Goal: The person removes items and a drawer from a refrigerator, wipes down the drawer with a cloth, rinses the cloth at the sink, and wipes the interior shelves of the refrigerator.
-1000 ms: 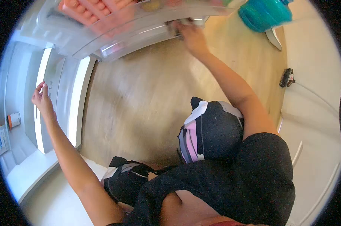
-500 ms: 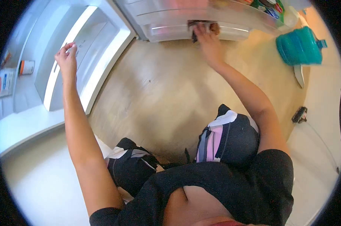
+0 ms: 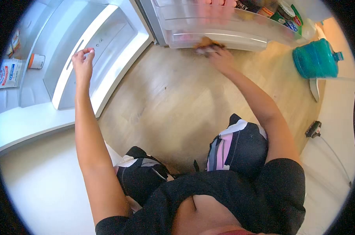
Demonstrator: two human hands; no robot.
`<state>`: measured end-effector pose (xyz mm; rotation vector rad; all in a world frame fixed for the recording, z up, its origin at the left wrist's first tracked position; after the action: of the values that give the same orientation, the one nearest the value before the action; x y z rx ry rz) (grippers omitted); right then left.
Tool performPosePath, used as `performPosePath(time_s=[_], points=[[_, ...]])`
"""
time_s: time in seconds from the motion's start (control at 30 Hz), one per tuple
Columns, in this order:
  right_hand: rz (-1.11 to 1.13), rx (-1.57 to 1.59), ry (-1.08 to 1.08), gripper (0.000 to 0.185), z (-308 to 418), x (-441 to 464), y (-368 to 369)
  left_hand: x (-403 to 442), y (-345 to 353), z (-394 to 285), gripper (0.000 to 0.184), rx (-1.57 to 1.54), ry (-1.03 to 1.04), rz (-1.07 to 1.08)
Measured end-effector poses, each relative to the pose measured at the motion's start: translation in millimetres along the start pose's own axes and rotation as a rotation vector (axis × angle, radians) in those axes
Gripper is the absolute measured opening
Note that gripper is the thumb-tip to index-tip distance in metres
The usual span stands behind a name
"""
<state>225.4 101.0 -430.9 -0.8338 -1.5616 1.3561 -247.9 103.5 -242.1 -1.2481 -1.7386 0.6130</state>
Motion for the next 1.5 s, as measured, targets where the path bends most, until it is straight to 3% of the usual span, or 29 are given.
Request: performPosePath(time_s=[0.07,0.1,0.17,0.23,0.27,0.3,0.33,0.4,0.53,0.6,0.67,0.7,0.73,0.8,0.83,0.93,1.0,1.03,1.07,1.1,1.13,1.2,1.27,1.33,1.4,1.47,1.5], points=[[-0.154,0.484,0.332,0.026,-29,-29,-13,-2,-1,5,0.024,-0.009,-0.024,-0.008],[-0.154,0.475,0.343,0.026,-33,-40,-22,-3,0,4,0.024,-0.02,-0.047,-0.011],[0.134,0.074,0.603,0.024,-36,-57,-50,-5,2,6,0.024,0.034,-0.018,-0.014],[-0.153,0.16,0.333,0.025,-17,-46,-61,0,10,25,0.024,-0.033,-0.043,0.065],[-0.046,0.425,0.286,0.03,-12,-39,-41,-2,16,17,0.024,-0.045,-0.045,0.062],[-0.336,0.19,-0.089,0.034,4,-25,-53,-1,21,10,0.024,-0.052,-0.051,0.059],[-0.185,0.231,-0.123,0.033,24,-10,-65,1,27,7,0.024,-0.068,-0.031,0.074],[-0.148,0.206,-0.368,0.032,38,18,-68,5,37,4,0.023,-0.066,-0.058,0.134],[-0.062,0.012,-0.374,0.03,19,30,-55,0,43,-21,0.02,-0.097,-0.008,0.156],[-0.196,0.057,-0.348,0.027,-21,9,-41,-3,37,-31,0.019,-0.066,-0.005,0.175],[-0.123,-0.083,-0.105,0.027,-70,-28,-22,-2,38,-3,0.019,-0.046,0.02,0.167],[-0.119,0.151,0.234,0.025,-88,-49,-28,-3,37,8,0.019,-0.024,0.039,0.164],[0.059,0.953,0.762,0.024,-131,-68,-4,-4,35,9,0.019,-0.02,0.037,0.159],[-0.421,0.725,0.969,0.023,-179,-103,-13,-7,32,10,0.019,-0.007,-0.049,0.156],[-0.633,0.395,0.958,0.023,-196,-110,-12,-7,32,13,0.019,0.002,-0.052,0.155],[-0.776,0.304,0.945,0.022,-182,-77,-88,-4,39,23,0.019,-0.029,-0.052,0.153],[-0.725,0.114,0.635,0.019,-171,-49,-99,-4,44,19,0.021,-0.047,-0.042,0.131],[-0.723,0.132,0.613,0.019,-172,-49,-88,-1,49,21,0.022,-0.06,-0.004,0.158],[-0.528,0.19,0.684,0.02,-179,-52,-65,1,51,29,0.023,-0.059,0.02,0.167],[-0.472,0.101,0.623,0.022,-172,-46,-57,2,54,41,0.023,-0.066,0.078,0.175],[-0.422,0.016,0.557,0.024,-165,-41,-51,-6,44,5,0.022,-0.086,-0.01,0.139],[-0.581,0.481,0.517,0.024,-155,-40,-53,-5,40,20,0.019,0.054,0.205,0.068],[-0.314,1.129,1.015,0.026,-137,-61,-77,-9,31,7,0.019,0.066,0.16,0.118],[-0.484,0.02,0.833,0.02,-163,-100,-46,-11,27,1,0.021,0.098,0.118,0.145],[0.331,0.568,1.051,0.023,-171,-141,-44,-9,23,-9,0.022,-0.176,0.047,0.413],[0.492,0.848,0.998,0.026,-132,-127,-61,-10,16,-12,0.024,-0.206,0.019,0.566],[0.467,1.07,1.028,0.029,-99,-109,-77,-11,16,-6,0.026,-0.225,0.016,0.646]])
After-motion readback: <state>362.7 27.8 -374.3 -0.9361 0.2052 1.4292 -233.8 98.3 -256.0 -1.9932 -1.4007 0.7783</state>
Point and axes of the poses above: each hand's wrist, its own x-axis towards the middle knuckle, its own y-axis out of the palm, z = x × y, the point moved 1 cm from there along x, towards the middle knuckle, and after that the axes turned 11 degrees about y, right-handed, at the moved point
